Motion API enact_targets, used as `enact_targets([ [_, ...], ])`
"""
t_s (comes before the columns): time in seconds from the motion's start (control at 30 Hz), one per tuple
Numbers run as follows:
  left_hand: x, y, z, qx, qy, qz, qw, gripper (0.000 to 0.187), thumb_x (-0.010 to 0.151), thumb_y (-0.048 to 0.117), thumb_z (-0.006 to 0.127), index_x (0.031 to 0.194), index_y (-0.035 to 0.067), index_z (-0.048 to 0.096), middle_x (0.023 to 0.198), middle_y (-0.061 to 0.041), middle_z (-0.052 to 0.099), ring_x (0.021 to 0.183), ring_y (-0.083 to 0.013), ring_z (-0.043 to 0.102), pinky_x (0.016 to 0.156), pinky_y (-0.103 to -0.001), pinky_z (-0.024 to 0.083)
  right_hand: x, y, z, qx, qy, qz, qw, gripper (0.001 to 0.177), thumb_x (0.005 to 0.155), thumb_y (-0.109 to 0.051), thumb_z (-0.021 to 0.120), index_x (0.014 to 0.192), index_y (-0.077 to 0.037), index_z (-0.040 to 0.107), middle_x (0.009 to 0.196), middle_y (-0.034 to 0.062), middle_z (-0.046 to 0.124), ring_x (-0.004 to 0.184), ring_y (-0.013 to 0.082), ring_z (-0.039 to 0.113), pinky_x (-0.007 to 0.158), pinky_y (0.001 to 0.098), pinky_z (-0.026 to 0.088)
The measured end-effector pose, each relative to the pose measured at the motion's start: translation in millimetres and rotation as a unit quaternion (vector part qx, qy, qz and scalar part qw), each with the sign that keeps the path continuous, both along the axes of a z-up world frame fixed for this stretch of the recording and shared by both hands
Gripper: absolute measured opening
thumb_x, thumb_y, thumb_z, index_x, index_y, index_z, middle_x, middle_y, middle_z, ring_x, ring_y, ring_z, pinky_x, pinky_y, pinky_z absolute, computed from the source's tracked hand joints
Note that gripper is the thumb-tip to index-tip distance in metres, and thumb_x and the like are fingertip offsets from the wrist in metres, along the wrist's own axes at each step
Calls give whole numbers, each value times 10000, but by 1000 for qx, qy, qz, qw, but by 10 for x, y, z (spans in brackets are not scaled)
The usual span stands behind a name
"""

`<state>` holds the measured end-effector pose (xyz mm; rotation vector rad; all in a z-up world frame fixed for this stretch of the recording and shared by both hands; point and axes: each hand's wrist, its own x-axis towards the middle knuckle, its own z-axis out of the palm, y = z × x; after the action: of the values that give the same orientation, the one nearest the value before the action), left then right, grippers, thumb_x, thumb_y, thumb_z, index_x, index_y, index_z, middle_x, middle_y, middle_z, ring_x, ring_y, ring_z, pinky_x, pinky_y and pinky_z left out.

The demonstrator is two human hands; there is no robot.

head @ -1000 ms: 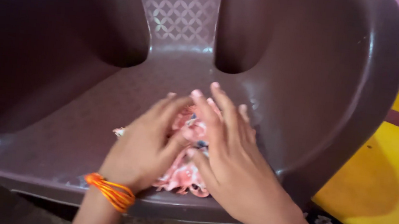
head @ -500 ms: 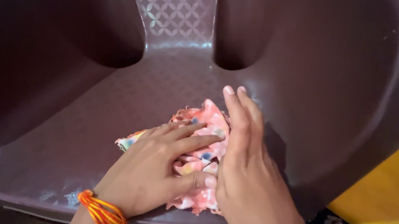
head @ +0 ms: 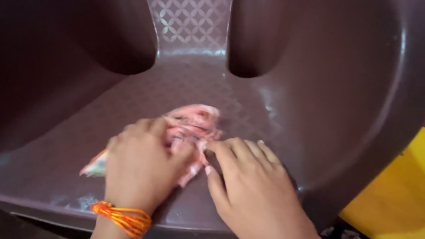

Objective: The person wipes a brown plastic chair with a pink cloth, cleaning the seat, backrest, and edges. The person uses both hands to hold the cloth and wipe different parts of the chair.

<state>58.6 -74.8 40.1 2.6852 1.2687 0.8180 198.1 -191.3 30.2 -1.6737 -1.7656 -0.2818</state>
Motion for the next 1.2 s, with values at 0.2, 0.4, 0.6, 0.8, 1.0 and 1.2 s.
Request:
enact_targets([
  [0.2, -54, 2, -141, 77, -55, -79, 992, 483, 752, 416, 714, 1063, 47, 743, 982, -217, 709, 924, -398, 688, 851, -495, 527, 11, -19, -28, -8, -11, 17, 1000, 288, 901, -220, 613, 1098, -13, 644, 1070, 156, 686, 1047, 347, 646, 983, 506, 447],
  [0.4, -126, 51, 132, -61, 88, 158, 982, 656, 778, 574, 698, 1330, 220, 682, 1038, -142, 718, 982, -348, 707, 803, -487, 555, 19, -40, -53, -23, -18, 25, 999, 294, 901, -210, 601, 1116, -16, 651, 1081, 172, 679, 1080, 355, 637, 1001, 557, 428],
  [0.6, -457, 62, -47, -25, 103, 164, 981, 584, 802, 591, 693, 1165, 135, 725, 968, -111, 693, 926, -300, 720, 812, -466, 575, 30, -48, -54, -30, -5, 24, 999, 280, 908, -207, 595, 1112, -26, 661, 1090, 175, 680, 1102, 357, 636, 1023, 597, 411],
  [0.8, -718, 171, -34, -83, 94, 265, 956, 644, 789, 554, 742, 1324, 196, 703, 1118, -101, 647, 962, -302, 702, 846, -458, 568, 18, -48, -74, -43, -12, 30, 999, 272, 914, -208, 595, 1106, -25, 660, 1089, 177, 679, 1102, 362, 634, 1023, 615, 405],
  [1.0, -827, 190, -163, -8, 97, 243, 965, 530, 800, 534, 691, 1227, 222, 726, 1487, -7, 559, 971, -321, 743, 840, -450, 585, 29, -16, -51, -38, -16, 25, 999, 286, 911, -206, 592, 1115, -19, 664, 1106, 176, 678, 1116, 361, 633, 1025, 597, 413],
  [1.2, -851, 369, -108, 7, 132, 266, 955, 506, 949, 480, 524, 1429, 362, 632, 1267, -33, 721, 907, -356, 753, 784, -481, 594, -4, -19, -86, -51, -20, 25, 998, 299, 920, -211, 586, 1131, -16, 667, 1125, 174, 679, 1124, 353, 633, 1038, 599, 403],
])
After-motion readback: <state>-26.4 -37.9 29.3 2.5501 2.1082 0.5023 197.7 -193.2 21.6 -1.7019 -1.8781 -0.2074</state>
